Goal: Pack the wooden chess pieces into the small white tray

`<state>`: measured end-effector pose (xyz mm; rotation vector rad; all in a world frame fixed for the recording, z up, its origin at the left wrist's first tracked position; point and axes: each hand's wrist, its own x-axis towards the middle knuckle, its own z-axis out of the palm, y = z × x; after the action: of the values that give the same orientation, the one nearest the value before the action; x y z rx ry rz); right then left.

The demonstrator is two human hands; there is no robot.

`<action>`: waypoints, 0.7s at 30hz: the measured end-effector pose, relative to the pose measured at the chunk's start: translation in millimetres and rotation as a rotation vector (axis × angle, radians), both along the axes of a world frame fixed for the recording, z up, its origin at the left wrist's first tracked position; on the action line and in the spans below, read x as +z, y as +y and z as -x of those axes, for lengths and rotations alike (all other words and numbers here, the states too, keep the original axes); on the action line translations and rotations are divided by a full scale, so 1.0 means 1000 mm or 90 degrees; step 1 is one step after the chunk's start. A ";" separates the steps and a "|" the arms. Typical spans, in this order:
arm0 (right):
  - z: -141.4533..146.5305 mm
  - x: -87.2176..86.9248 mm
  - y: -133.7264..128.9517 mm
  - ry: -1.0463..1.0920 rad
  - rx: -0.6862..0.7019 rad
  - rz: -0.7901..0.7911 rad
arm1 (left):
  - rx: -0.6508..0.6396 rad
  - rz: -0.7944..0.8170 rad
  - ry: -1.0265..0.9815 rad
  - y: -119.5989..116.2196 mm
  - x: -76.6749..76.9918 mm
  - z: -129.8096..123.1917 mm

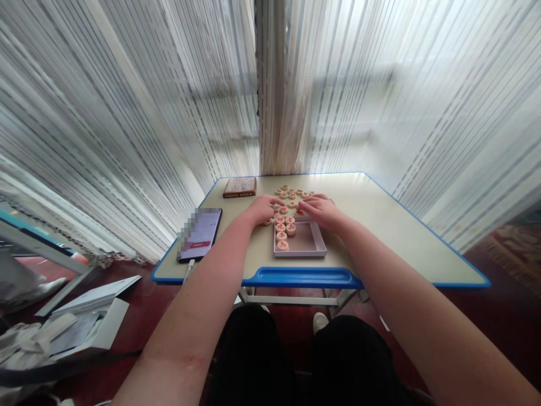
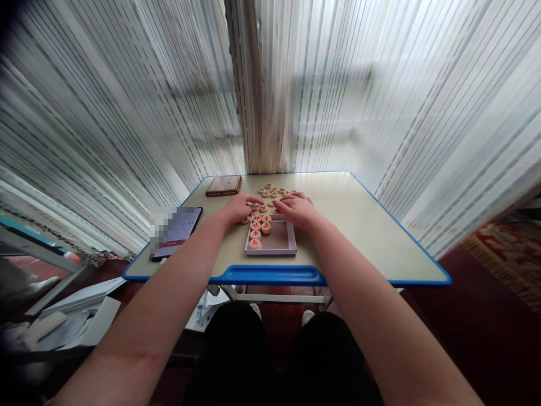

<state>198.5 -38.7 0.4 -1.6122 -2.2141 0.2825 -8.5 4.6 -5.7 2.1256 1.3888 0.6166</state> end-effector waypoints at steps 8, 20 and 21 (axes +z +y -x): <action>-0.001 -0.004 0.005 0.065 0.020 -0.060 | -0.038 -0.009 0.040 0.001 0.000 0.000; -0.001 -0.007 0.007 0.019 0.016 -0.021 | -0.042 -0.021 0.033 -0.002 -0.004 -0.001; -0.001 -0.007 0.007 0.011 0.024 -0.033 | -0.038 -0.031 0.036 -0.001 -0.004 -0.001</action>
<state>199.5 -31.8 -6.2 -1.5364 -2.2224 0.2461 -7.4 3.2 -9.8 2.2296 1.3475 0.5770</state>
